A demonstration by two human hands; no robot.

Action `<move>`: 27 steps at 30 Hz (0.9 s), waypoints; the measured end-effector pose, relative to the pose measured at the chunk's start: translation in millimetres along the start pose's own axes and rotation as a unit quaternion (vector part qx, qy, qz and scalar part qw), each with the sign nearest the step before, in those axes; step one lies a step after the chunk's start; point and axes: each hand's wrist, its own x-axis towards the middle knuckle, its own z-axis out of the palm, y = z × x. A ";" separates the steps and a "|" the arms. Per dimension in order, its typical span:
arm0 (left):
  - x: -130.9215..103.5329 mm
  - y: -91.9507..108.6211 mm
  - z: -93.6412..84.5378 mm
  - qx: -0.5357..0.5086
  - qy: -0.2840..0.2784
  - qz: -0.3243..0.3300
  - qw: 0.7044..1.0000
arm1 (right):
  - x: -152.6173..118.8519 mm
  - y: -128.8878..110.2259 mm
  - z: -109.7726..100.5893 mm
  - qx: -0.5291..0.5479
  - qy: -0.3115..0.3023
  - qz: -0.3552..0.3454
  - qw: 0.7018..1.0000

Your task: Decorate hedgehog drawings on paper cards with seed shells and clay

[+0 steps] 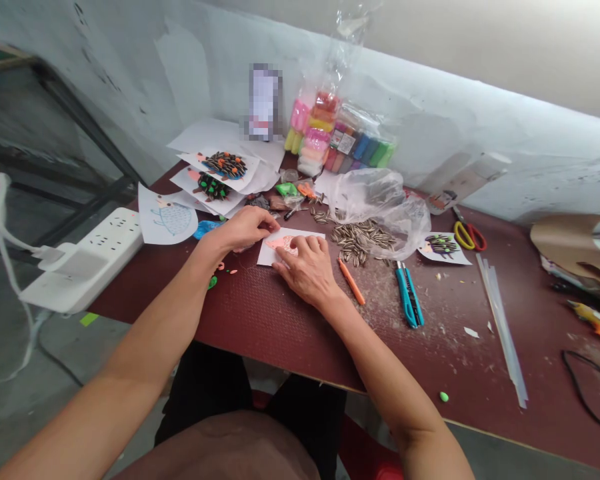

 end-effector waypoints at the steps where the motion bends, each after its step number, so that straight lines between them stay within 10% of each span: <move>1: 0.4 -0.7 0.1 0.000 0.000 0.002 1.000 | -0.3 0.1 0.2 0.002 -0.003 -0.003 1.000; 27: 2.2 -0.9 0.7 0.024 -0.010 -0.001 1.000 | 5.4 -5.8 0.4 0.058 0.019 0.045 0.997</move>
